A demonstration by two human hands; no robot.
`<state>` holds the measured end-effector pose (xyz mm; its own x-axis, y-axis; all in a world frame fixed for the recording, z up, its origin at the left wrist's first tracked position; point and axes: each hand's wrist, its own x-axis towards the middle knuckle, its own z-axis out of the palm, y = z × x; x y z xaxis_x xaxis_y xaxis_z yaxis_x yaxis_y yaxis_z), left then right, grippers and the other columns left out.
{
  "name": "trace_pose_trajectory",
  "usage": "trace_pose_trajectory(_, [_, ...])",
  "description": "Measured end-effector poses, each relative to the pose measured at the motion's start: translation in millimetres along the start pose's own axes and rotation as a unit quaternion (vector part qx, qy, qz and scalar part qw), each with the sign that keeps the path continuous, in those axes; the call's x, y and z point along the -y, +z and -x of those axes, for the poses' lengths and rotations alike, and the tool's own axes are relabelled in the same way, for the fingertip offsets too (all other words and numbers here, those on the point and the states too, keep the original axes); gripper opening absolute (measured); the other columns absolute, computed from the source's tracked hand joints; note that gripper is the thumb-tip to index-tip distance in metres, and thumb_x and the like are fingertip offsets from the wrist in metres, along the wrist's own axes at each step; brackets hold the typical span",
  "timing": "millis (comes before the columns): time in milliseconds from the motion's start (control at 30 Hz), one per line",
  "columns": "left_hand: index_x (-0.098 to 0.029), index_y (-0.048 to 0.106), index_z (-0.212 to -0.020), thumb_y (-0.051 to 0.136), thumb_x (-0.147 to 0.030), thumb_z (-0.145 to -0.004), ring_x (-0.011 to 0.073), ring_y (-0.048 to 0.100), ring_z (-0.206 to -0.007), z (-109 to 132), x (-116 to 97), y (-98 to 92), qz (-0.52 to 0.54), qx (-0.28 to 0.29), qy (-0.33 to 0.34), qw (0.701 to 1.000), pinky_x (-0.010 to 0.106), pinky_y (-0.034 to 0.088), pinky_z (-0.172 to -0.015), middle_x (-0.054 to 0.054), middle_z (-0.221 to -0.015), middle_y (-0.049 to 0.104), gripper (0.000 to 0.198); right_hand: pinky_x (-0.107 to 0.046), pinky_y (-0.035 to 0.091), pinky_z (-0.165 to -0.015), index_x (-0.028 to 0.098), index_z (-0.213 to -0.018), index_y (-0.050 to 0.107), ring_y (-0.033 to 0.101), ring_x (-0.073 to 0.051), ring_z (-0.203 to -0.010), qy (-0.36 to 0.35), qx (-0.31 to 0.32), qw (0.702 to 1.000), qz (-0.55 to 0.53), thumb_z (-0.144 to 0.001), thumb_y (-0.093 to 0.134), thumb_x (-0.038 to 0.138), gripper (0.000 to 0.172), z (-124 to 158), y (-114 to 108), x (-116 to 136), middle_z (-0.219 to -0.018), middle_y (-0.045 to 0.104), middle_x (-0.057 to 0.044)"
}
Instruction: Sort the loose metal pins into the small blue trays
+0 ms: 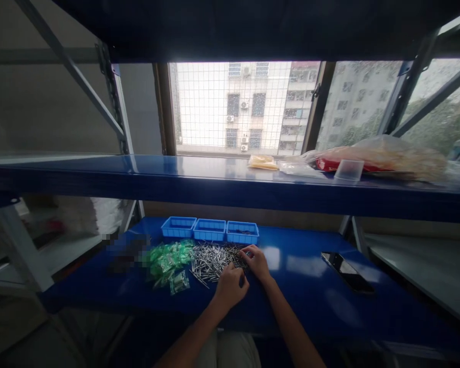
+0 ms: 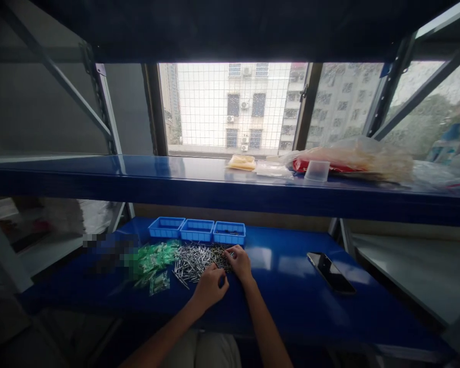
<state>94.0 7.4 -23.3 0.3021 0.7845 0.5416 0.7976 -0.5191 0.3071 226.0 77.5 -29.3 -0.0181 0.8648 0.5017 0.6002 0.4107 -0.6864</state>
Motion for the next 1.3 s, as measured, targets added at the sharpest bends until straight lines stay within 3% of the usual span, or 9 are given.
trace_pose_trajectory(167, [-0.018,0.049,-0.059,0.045,-0.015,-0.071,0.0172,0.049,-0.073,-2,0,-1.2,-0.001,-0.027,0.019,0.999,0.03,0.041,-0.068,0.003,-0.061,0.05,0.013,-0.027,0.044,-0.058,0.018,-0.069,0.067,0.053,-0.014,-0.058,0.023,-0.09,0.996,0.003,-0.071,0.053,0.052,0.036,8,-6,-3,-0.079,0.061,-0.006])
trace_pose_trajectory(300, [-0.018,0.05,-0.062,0.044,-0.014,-0.073,0.0188,0.048,-0.077,-5,0,-2.8,-0.013,-0.062,0.018,0.998,0.032,0.041,-0.071,0.003,-0.063,0.051,0.013,-0.029,0.045,-0.061,0.016,-0.067,0.067,0.054,-0.017,-0.064,0.084,-0.161,0.983,0.01,-0.066,0.056,0.055,0.041,15,-11,-9,-0.081,0.06,-0.009])
trace_pose_trajectory(467, [-0.017,0.051,-0.07,0.043,-0.015,-0.074,0.0199,0.048,-0.085,1,-4,-8.7,-0.038,-0.085,0.007,0.996,0.036,0.04,-0.079,0.005,-0.077,0.054,0.01,-0.026,0.048,-0.053,0.015,-0.069,0.062,0.058,-0.018,-0.07,0.149,-0.214,0.964,-0.045,-0.072,0.044,0.059,0.048,27,-19,-9,-0.084,0.058,-0.011])
trace_pose_trajectory(600, [-0.017,0.052,-0.087,0.045,-0.016,-0.073,0.022,0.047,-0.099,14,-8,-14.7,-0.039,-0.073,0.018,0.996,0.04,0.036,-0.088,0.007,-0.095,0.054,0.015,-0.025,0.049,-0.047,0.015,-0.07,0.059,0.06,-0.019,-0.07,0.188,-0.172,0.961,-0.111,-0.071,0.04,0.063,0.052,40,-25,2,-0.087,0.058,-0.01])
trace_pose_trajectory(800, [-0.017,0.047,-0.108,0.048,-0.017,-0.072,0.025,0.038,-0.116,30,3,-20.4,-0.026,-0.045,0.02,0.998,0.043,0.031,-0.095,0.01,-0.116,0.05,0.035,-0.03,0.051,-0.06,0.014,-0.071,0.06,0.062,-0.02,-0.071,0.168,-0.053,0.973,-0.148,-0.068,0.043,0.065,0.054,58,-28,13,-0.076,0.063,-0.009])
trace_pose_trajectory(1000, [-0.017,0.048,-0.108,0.047,-0.014,-0.071,0.0248,0.038,-0.117,40,20,-36.9,-0.031,-0.039,0.026,0.998,0.042,0.032,-0.096,0.011,-0.119,0.049,0.038,-0.032,0.046,-0.069,0.014,-0.074,0.062,0.061,-0.022,-0.076,0.126,0.013,0.989,-0.074,-0.075,0.039,0.061,0.052,73,-34,23,-0.076,0.065,-0.008])
trace_pose_trajectory(1133, [-0.018,0.051,-0.103,0.046,-0.015,-0.073,0.0235,0.044,-0.111,37,25,-55.6,-0.02,-0.036,0.025,0.999,0.041,0.035,-0.093,0.009,-0.112,0.053,0.031,-0.034,0.044,-0.071,0.018,-0.073,0.063,0.06,-0.022,-0.075,0.101,0.02,0.995,0.004,-0.075,0.043,0.057,0.045,83,-34,29,-0.077,0.065,-0.006])
trace_pose_trajectory(1300, [-0.02,0.052,-0.103,0.039,-0.022,-0.082,0.0201,0.052,-0.099,22,30,-69.6,0.025,-0.022,0.068,0.997,0.038,0.039,-0.087,0.006,-0.101,0.059,0.025,-0.033,0.047,-0.065,0.018,-0.069,0.064,0.06,-0.022,-0.07,0.097,0.041,0.993,-0.057,-0.071,0.048,0.058,0.044,75,-28,23,-0.072,0.064,-0.006])
